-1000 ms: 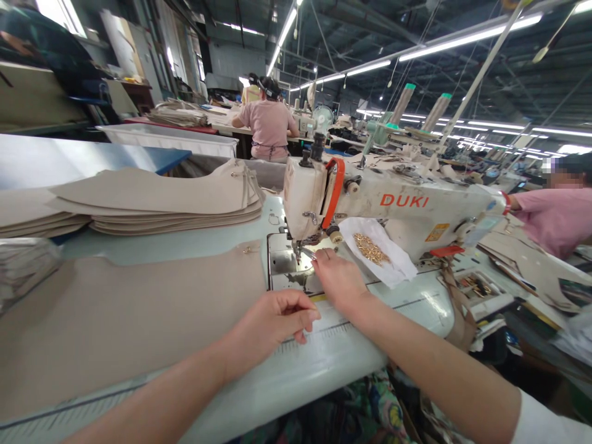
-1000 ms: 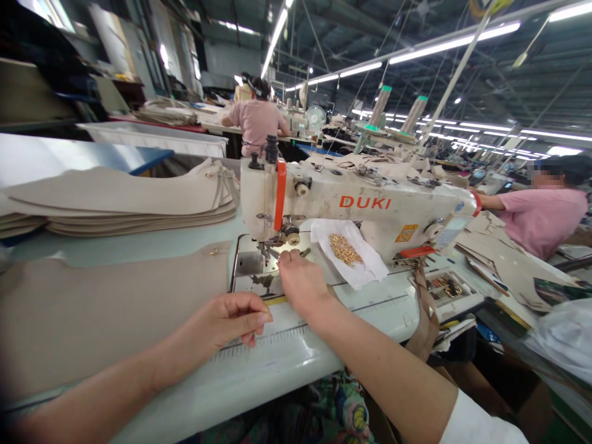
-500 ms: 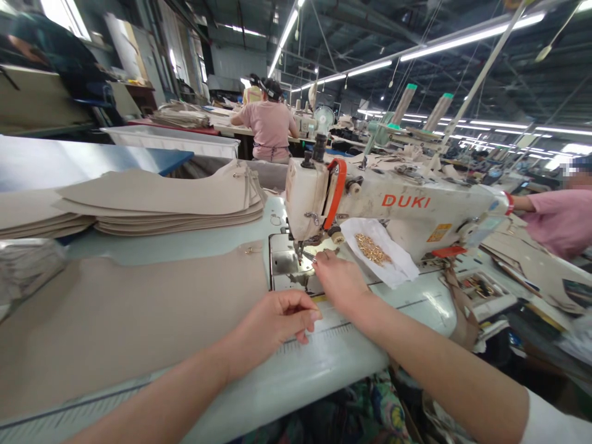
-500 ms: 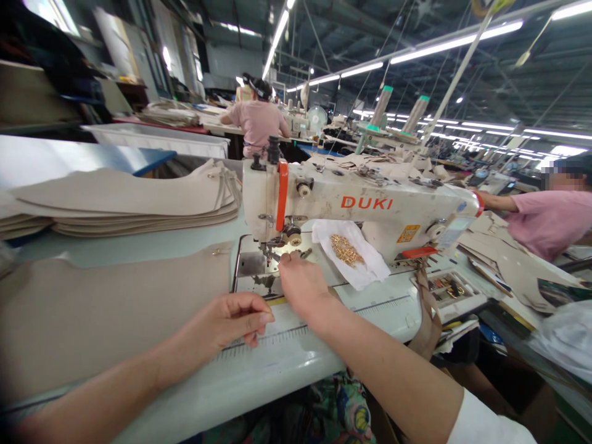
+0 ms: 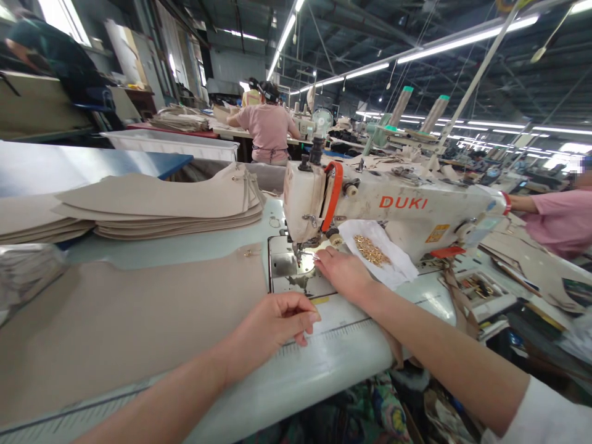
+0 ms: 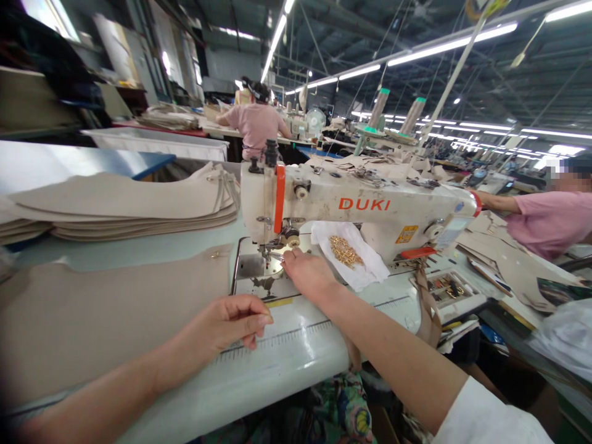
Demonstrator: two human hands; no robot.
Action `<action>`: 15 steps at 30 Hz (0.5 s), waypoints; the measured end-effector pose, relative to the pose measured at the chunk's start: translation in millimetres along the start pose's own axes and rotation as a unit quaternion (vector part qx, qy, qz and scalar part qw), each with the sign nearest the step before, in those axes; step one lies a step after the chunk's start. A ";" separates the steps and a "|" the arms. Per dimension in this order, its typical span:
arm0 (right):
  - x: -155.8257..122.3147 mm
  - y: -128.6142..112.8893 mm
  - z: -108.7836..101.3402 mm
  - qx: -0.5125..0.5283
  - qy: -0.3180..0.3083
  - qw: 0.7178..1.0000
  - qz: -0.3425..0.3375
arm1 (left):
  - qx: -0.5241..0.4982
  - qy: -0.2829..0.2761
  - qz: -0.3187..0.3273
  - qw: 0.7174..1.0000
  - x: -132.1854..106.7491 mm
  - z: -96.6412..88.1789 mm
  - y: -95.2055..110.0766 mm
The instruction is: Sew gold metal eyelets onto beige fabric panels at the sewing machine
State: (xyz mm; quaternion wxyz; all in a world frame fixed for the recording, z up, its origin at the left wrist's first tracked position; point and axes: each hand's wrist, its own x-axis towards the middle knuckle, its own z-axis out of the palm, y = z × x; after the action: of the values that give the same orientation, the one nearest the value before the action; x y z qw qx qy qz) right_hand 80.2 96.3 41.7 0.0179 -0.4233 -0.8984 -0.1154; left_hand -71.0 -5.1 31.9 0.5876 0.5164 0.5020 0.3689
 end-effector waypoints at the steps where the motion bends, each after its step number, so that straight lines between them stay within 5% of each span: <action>1: 0.4 1.2 0.2 0.001 -0.001 1.000 -0.006 | 0.001 0.002 -0.002 1.000 -0.3 0.1 0.4; 15: -6.6 8.7 2.1 0.007 -0.007 1.000 -0.017 | -0.018 -0.012 -0.001 1.000 3.8 -0.4 -6.6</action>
State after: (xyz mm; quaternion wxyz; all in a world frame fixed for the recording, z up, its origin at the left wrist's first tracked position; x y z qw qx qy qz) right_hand 91.2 97.2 40.5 0.0128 -0.4086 -0.9064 -0.1064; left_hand -71.1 -2.6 24.7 0.6032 0.5094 0.4886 0.3713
